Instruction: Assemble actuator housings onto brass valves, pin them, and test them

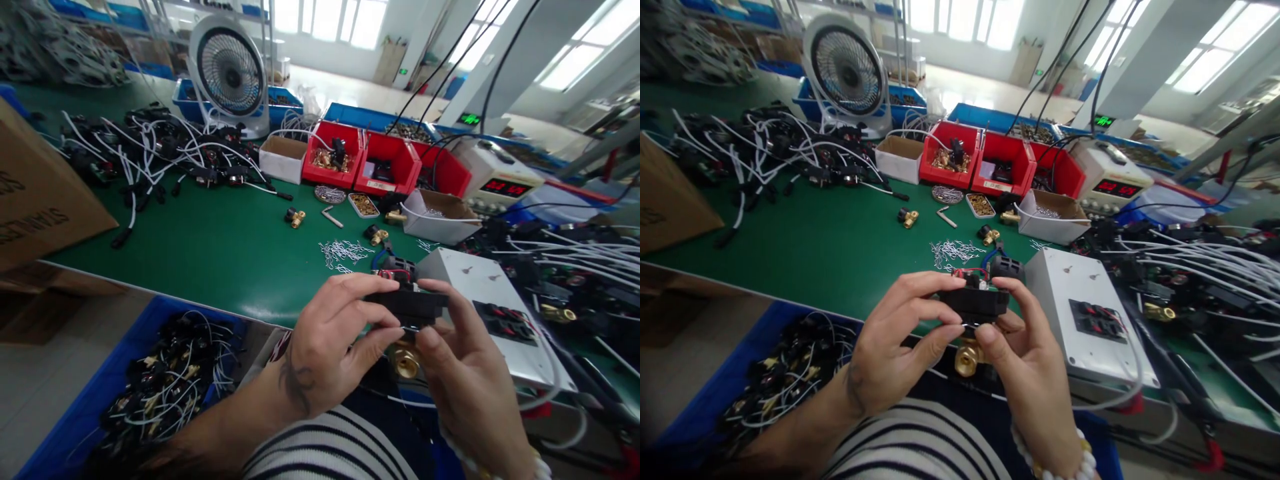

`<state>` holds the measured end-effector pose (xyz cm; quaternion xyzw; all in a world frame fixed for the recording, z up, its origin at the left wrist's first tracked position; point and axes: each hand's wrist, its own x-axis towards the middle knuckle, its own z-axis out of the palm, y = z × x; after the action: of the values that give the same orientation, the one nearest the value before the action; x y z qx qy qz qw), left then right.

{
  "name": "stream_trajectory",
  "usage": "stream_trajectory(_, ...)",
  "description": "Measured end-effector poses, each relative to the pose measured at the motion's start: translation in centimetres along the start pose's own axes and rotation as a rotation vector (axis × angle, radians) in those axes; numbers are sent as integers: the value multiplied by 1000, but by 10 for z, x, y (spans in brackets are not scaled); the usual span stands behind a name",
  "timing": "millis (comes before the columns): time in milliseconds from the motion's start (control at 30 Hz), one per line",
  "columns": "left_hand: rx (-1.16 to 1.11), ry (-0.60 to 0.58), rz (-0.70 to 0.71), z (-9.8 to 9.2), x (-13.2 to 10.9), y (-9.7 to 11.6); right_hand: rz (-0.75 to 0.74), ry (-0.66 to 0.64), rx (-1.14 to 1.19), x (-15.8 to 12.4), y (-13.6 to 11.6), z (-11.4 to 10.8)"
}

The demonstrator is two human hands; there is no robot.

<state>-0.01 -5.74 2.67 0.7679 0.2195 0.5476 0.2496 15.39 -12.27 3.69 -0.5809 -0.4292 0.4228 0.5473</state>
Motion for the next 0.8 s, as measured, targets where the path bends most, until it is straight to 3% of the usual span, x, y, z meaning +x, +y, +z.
stream_trajectory(200, -94, 64, -44, 9, -11, -2, -26, -57, 84, 3, 0, 3)
stream_trajectory(267, -260, 105, -238, 11, -15, -5, -36, -86, 88, 3, 1, 4)
stream_trajectory(367, -692, -67, -653, 13, -14, -12, -67, -169, -47, 8, -4, -3)
stream_trajectory(467, -888, -172, -869, 12, -10, -16, -127, -158, -512, 30, -17, -31)
stream_trajectory(533, -901, -136, -937, 10, -8, -16, -197, 113, -919, 57, -26, -62)
stream_trajectory(600, -943, -147, -988, 9, -6, -14, -186, 291, -1032, 87, -29, -95)
stream_trajectory(633, -960, -159, -1006, 9, -6, -13, -146, 316, -1053, 101, -28, -110)
stream_trajectory(700, -964, -165, -1018, 7, -6, -10, -28, 224, -1063, 121, -22, -132)
stream_trajectory(800, -950, -162, -1029, 5, -6, -7, 42, 172, -1044, 130, -8, -147)
